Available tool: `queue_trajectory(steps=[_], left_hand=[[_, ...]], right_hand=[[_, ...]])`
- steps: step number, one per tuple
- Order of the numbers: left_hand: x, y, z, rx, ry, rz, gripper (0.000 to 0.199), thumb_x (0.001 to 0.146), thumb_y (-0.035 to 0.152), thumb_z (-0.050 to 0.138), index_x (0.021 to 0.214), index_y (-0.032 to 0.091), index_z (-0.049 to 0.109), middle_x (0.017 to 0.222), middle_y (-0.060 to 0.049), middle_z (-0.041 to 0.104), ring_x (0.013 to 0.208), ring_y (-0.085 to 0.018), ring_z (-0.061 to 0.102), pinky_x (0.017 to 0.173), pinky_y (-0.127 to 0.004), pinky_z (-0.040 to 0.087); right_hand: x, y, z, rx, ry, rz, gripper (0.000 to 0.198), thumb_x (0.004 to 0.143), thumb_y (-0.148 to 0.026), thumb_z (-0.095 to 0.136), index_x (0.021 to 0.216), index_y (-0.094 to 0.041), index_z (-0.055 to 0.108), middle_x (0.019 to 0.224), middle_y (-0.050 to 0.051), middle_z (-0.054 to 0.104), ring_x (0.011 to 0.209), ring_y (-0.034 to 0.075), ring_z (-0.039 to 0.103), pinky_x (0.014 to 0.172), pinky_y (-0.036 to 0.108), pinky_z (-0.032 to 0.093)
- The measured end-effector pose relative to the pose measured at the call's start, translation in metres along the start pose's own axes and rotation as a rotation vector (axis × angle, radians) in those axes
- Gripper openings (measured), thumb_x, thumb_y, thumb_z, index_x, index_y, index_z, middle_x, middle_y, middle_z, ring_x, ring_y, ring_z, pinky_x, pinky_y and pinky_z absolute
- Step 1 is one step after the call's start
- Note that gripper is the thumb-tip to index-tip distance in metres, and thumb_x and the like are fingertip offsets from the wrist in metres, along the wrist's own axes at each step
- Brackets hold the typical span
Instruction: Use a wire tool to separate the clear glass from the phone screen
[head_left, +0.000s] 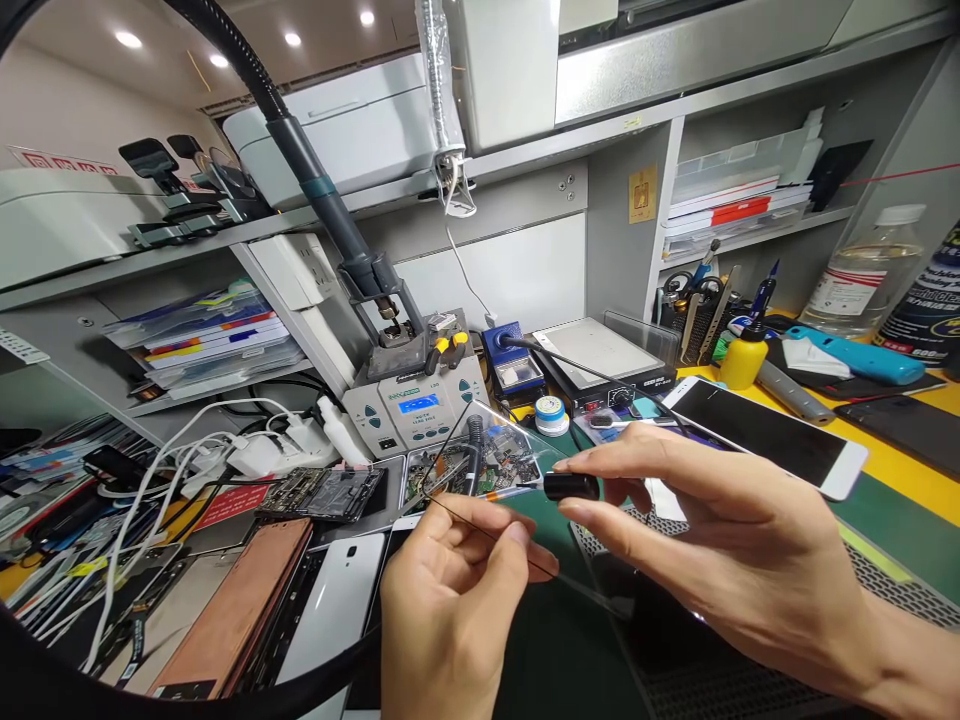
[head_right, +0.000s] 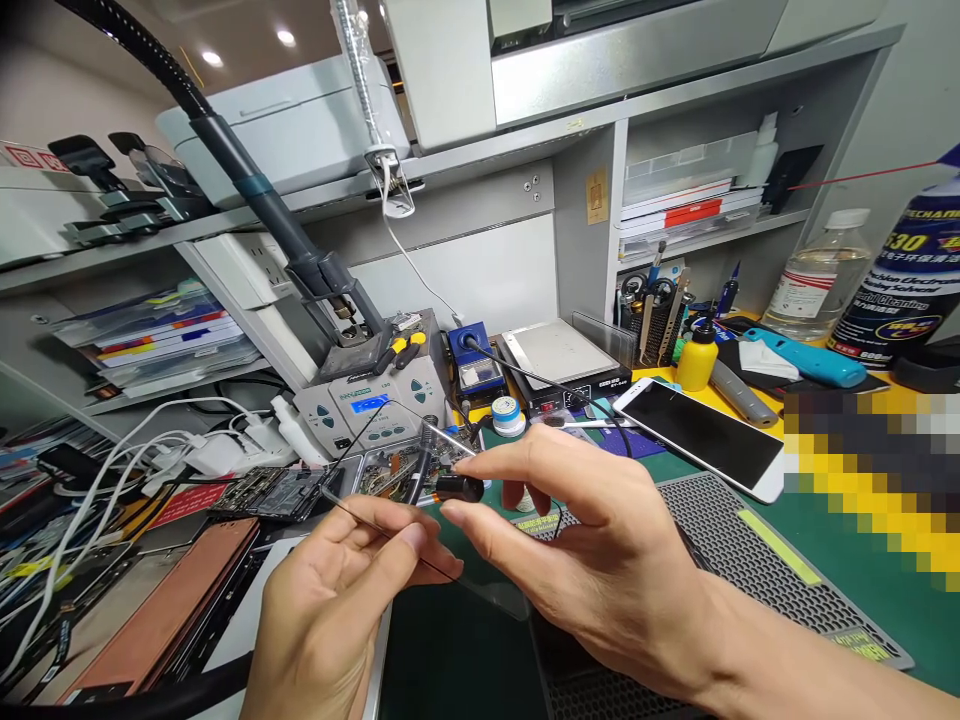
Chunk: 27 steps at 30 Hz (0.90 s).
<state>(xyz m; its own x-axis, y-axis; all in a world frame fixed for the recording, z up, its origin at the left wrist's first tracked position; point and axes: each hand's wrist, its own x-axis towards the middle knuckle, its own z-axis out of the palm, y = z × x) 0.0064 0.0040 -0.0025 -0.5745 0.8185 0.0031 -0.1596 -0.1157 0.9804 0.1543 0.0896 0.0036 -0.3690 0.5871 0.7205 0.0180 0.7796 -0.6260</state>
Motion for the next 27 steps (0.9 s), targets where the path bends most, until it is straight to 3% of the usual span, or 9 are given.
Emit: queue_trajectory(steps=[27], left_hand=[[0.0022, 0.0015, -0.0045, 0.037, 0.018, 0.018, 0.022, 0.073, 0.031, 0.08, 0.078, 0.016, 0.065, 0.073, -0.002, 0.072, 0.065, -0.019, 0.073, 0.063, -0.027, 0.06]], right_hand=[[0.0003, -0.0006, -0.0046, -0.08, -0.045, -0.059, 0.014, 0.086, -0.011, 0.075, 0.099, -0.016, 0.076, 0.079, 0.001, 0.072, 0.065, 0.009, 0.063, 0.061, 0.021, 0.05]])
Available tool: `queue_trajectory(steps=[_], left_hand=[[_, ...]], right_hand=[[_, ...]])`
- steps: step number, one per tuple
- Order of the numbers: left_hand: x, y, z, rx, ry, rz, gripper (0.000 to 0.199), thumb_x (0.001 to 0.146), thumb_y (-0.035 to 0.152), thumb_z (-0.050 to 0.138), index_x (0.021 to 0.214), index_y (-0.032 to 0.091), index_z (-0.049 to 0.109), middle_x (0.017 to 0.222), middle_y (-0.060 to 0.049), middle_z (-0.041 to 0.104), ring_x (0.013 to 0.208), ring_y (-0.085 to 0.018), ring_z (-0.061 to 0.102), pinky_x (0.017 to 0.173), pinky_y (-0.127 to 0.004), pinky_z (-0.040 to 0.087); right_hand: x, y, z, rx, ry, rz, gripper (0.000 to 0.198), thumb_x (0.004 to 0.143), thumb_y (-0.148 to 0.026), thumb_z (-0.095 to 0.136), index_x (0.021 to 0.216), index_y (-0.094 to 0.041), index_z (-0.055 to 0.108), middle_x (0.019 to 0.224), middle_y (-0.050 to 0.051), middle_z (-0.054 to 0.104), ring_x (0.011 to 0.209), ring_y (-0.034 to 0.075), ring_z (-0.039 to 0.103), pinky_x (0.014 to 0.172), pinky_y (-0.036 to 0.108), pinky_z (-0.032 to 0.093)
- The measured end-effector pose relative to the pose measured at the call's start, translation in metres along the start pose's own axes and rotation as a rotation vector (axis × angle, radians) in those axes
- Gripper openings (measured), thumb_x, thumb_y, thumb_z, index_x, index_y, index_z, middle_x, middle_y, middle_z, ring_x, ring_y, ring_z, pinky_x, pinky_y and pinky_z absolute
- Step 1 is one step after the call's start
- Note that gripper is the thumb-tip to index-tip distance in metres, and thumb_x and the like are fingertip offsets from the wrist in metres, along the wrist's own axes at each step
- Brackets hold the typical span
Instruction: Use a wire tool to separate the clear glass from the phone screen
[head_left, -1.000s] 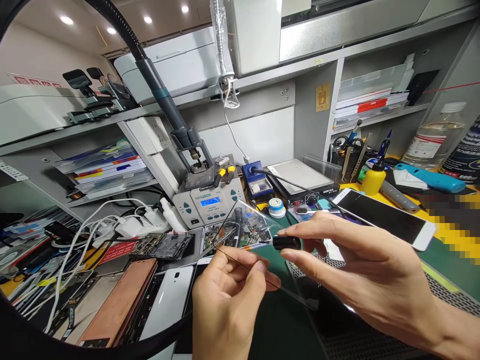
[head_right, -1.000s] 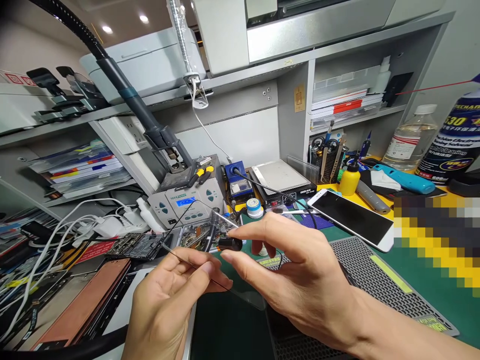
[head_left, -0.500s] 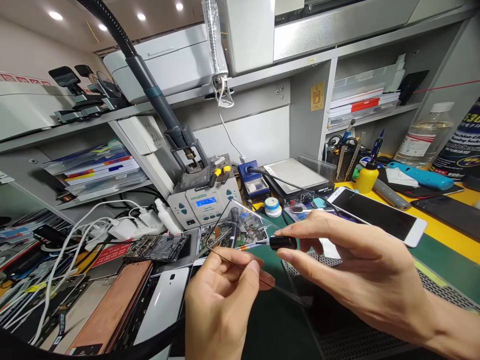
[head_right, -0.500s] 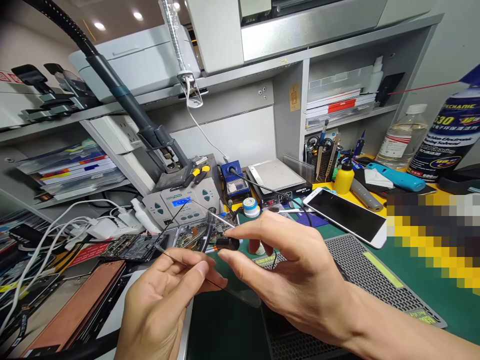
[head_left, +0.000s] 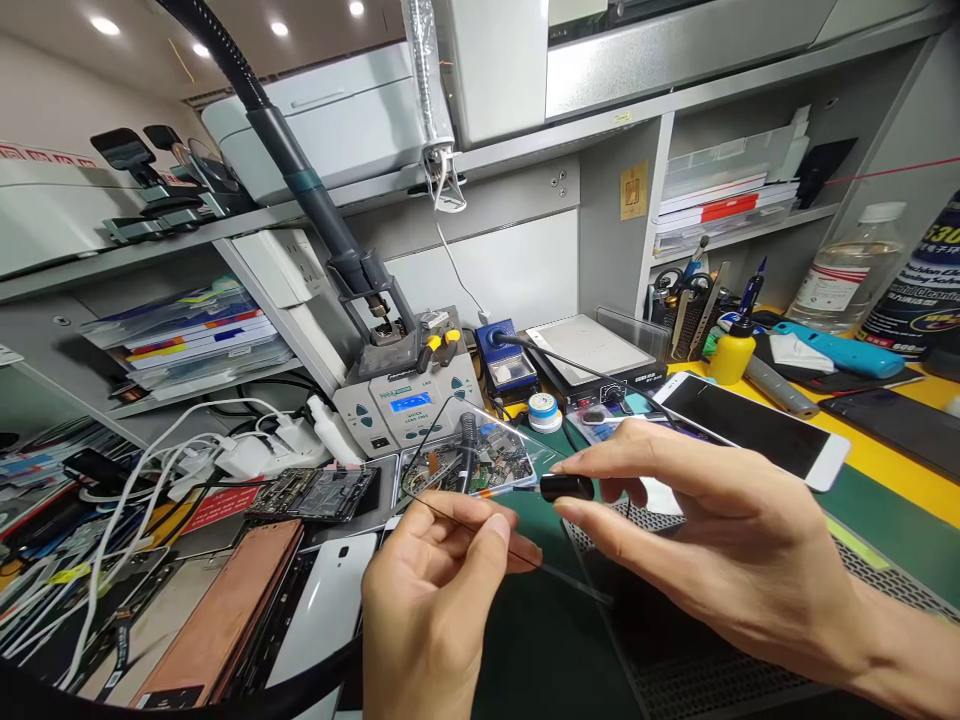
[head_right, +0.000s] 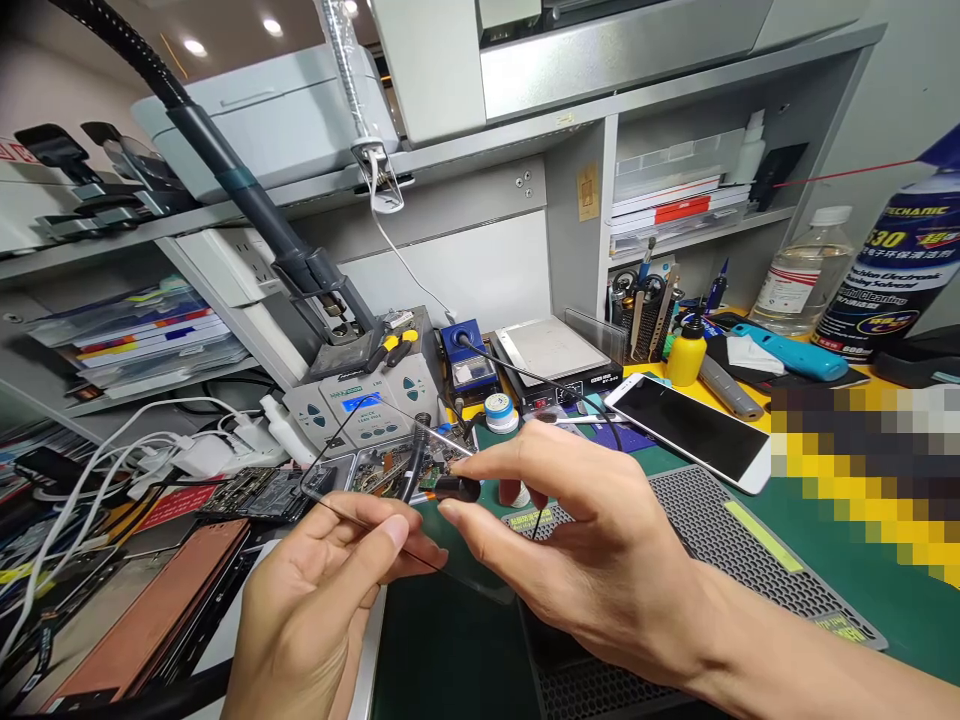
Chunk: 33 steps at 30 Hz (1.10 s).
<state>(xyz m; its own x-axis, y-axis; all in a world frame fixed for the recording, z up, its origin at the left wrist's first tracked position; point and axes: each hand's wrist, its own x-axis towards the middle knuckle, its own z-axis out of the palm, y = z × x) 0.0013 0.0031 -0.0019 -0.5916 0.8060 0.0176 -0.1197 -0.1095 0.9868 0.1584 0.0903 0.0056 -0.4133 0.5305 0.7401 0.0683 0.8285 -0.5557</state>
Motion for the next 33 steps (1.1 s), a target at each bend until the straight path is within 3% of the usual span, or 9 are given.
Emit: queue_trajectory(steps=[26, 33], left_hand=[[0.0075, -0.0019, -0.008, -0.031, -0.006, -0.025, 0.027, 0.07, 0.033, 0.087, 0.079, 0.015, 0.068, 0.074, -0.006, 0.076, 0.068, -0.022, 0.075, 0.069, -0.033, 0.065], [0.0023, 0.0036, -0.0002, -0.056, 0.051, -0.004, 0.021, 0.072, 0.026, 0.084, 0.08, 0.015, 0.069, 0.072, -0.004, 0.075, 0.066, -0.019, 0.074, 0.069, -0.029, 0.064]], right_hand=[[-0.0005, -0.0001, -0.0035, -0.016, -0.014, -0.01, 0.015, 0.084, -0.011, 0.078, 0.097, -0.018, 0.076, 0.076, 0.0, 0.072, 0.065, 0.009, 0.06, 0.061, 0.021, 0.05], [0.0016, -0.0008, -0.0047, -0.04, -0.018, -0.01, 0.015, 0.083, -0.01, 0.078, 0.096, -0.017, 0.076, 0.076, -0.001, 0.072, 0.065, 0.009, 0.061, 0.063, 0.02, 0.051]])
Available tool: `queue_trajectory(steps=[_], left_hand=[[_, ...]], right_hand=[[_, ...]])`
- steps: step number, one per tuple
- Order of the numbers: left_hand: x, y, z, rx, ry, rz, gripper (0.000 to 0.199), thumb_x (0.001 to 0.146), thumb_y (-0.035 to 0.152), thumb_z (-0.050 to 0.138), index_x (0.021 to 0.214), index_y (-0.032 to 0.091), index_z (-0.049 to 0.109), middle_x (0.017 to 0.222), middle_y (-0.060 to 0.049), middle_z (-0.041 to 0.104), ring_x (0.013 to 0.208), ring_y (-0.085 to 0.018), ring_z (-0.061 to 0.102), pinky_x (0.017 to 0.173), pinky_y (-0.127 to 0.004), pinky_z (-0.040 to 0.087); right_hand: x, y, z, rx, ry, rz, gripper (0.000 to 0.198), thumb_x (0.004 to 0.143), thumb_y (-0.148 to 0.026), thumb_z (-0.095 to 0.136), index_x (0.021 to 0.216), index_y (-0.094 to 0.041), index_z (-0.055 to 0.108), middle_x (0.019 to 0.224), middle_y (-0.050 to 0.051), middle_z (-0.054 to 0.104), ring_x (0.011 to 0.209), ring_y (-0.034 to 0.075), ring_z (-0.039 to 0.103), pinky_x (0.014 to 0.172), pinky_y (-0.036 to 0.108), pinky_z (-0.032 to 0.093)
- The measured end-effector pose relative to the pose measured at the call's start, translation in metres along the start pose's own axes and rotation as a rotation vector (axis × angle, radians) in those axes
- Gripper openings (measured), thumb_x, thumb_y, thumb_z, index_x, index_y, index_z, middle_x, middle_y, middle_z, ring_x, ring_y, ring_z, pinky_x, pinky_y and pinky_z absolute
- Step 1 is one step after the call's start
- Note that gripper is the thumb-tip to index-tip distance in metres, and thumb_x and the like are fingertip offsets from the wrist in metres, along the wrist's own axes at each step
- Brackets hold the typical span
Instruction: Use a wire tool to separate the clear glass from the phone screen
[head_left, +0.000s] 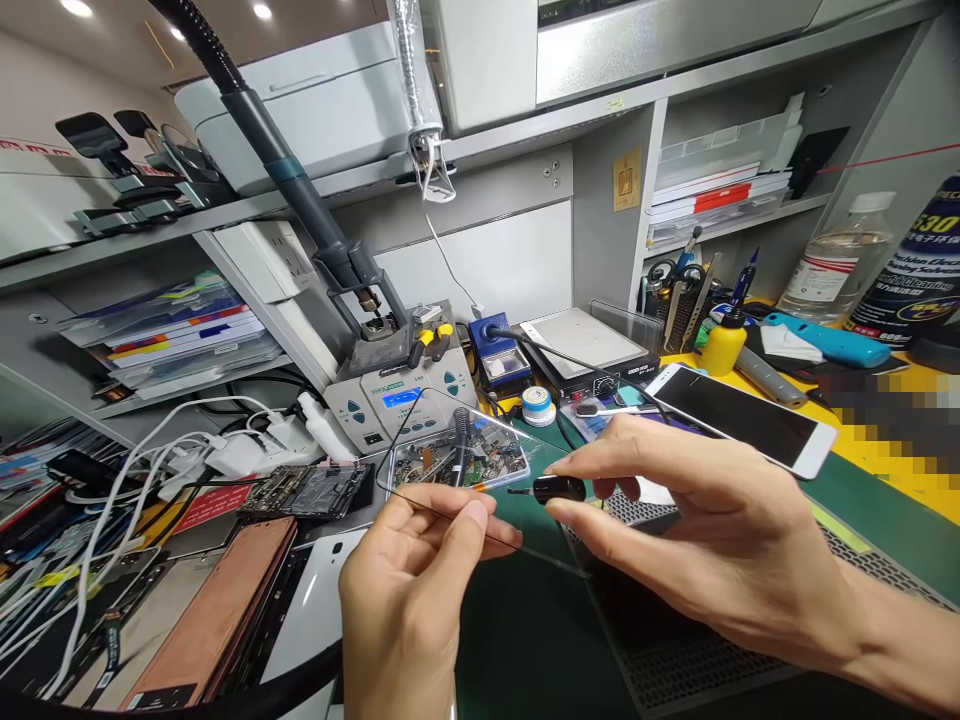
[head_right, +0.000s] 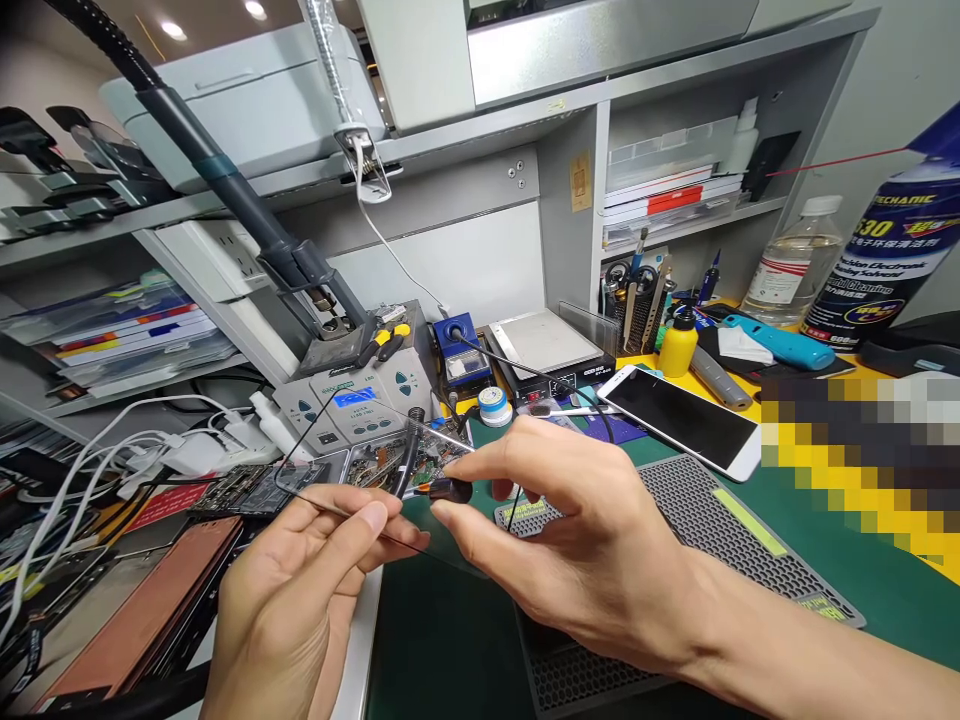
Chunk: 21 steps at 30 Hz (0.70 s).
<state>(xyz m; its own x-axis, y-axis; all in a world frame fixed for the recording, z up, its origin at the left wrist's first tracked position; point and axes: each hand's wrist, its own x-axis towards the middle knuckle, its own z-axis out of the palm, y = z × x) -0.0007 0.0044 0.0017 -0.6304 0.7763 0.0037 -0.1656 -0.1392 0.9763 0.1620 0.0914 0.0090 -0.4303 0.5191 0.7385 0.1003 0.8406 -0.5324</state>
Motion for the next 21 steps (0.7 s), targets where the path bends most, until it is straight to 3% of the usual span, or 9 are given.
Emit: queue_trajectory(steps=[21], left_hand=[[0.0022, 0.001, -0.0007, -0.034, 0.03, 0.011, 0.016, 0.072, 0.023, 0.082, 0.076, 0.016, 0.068, 0.072, -0.002, 0.075, 0.065, -0.018, 0.074, 0.067, -0.029, 0.064]], right_hand=[[-0.0003, -0.0005, -0.0023, -0.011, -0.027, -0.011, 0.012, 0.083, -0.01, 0.077, 0.093, -0.017, 0.076, 0.074, 0.0, 0.072, 0.065, 0.009, 0.061, 0.062, 0.019, 0.051]])
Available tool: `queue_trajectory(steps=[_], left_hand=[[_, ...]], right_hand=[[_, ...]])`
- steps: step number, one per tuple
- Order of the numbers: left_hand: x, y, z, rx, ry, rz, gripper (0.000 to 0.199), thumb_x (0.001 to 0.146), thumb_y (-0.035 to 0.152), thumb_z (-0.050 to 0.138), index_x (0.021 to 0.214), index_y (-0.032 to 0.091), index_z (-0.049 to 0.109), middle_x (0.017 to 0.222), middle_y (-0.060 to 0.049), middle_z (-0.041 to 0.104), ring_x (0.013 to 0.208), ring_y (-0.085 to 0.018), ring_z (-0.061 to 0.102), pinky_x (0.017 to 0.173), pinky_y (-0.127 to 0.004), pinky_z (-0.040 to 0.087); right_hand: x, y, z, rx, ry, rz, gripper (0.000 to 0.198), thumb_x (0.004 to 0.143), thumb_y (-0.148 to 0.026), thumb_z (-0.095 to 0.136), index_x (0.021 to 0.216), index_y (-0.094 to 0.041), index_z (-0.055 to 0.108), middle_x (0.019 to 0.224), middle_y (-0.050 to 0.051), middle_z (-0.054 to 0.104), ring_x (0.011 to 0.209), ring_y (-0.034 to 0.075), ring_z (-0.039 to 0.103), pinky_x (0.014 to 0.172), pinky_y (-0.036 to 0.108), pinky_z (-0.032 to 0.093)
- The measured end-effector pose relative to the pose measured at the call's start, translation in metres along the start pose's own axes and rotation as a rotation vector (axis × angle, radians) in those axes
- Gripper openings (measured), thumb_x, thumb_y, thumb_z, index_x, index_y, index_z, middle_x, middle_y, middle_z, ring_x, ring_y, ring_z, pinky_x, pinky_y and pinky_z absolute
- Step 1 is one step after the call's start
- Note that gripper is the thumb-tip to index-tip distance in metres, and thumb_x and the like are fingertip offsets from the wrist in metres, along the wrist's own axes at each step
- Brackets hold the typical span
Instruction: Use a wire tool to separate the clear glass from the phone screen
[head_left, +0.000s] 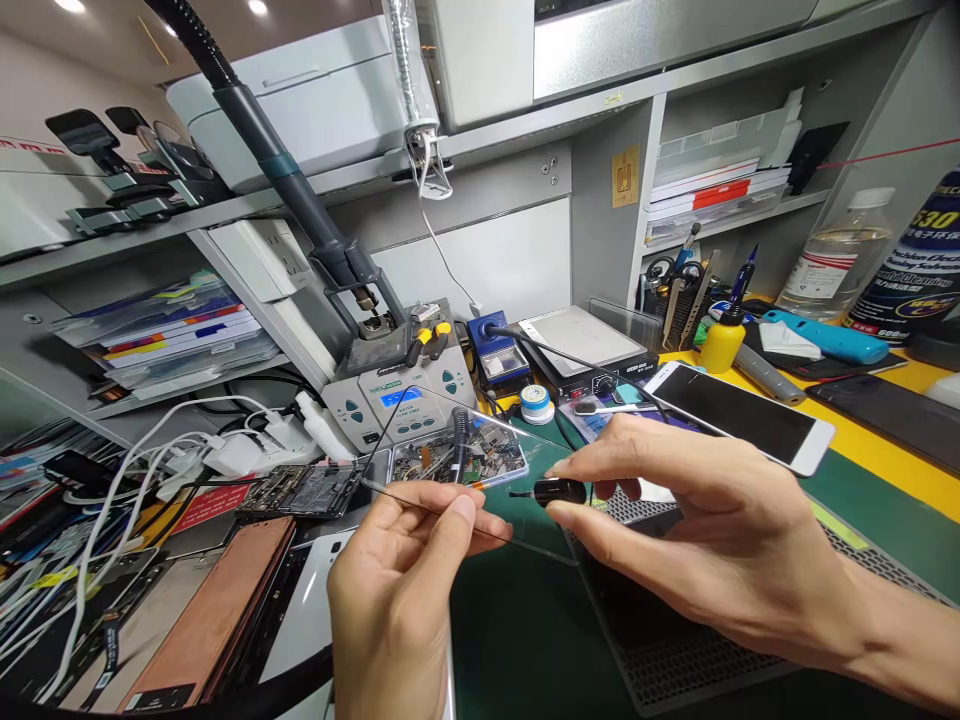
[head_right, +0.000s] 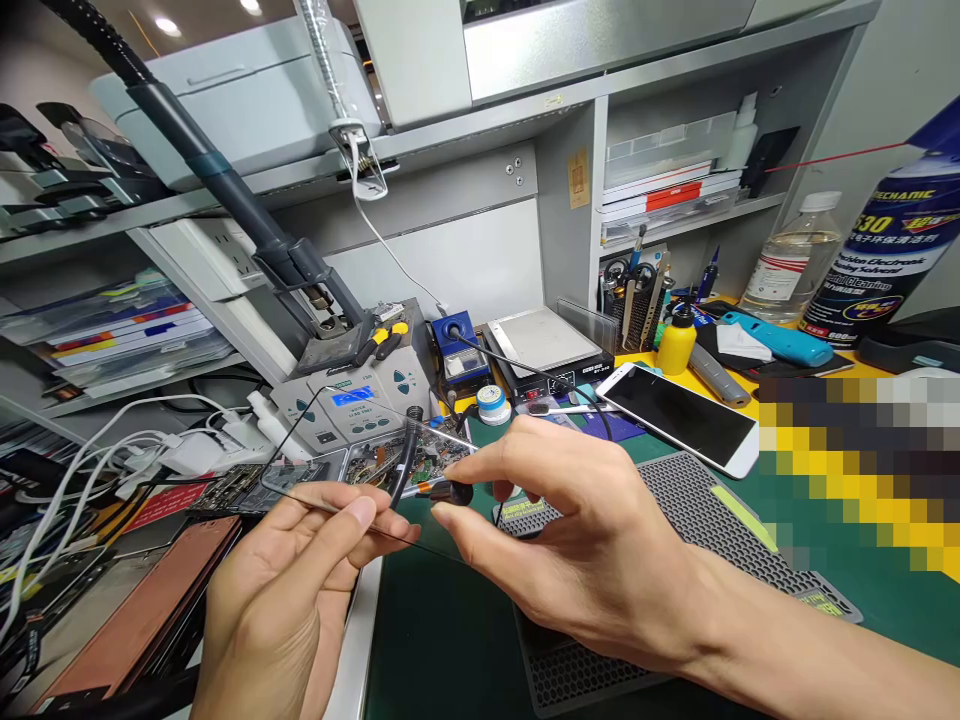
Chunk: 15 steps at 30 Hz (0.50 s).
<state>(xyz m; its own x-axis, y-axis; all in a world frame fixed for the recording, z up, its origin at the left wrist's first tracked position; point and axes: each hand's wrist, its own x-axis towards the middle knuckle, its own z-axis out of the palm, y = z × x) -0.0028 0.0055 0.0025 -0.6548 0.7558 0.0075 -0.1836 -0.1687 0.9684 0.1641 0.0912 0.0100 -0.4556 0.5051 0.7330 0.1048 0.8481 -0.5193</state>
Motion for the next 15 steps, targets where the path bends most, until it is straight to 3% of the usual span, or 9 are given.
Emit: queue_trajectory(steps=[15], left_hand=[[0.006, -0.005, -0.009, -0.004, 0.005, 0.016, 0.02, 0.071, 0.026, 0.086, 0.078, 0.016, 0.071, 0.075, -0.004, 0.076, 0.066, -0.02, 0.075, 0.07, -0.033, 0.065]], right_hand=[[0.0, 0.001, 0.0, 0.005, 0.001, -0.006, 0.014, 0.082, -0.01, 0.077, 0.094, -0.019, 0.075, 0.073, 0.0, 0.072, 0.063, 0.011, 0.063, 0.059, 0.022, 0.052]])
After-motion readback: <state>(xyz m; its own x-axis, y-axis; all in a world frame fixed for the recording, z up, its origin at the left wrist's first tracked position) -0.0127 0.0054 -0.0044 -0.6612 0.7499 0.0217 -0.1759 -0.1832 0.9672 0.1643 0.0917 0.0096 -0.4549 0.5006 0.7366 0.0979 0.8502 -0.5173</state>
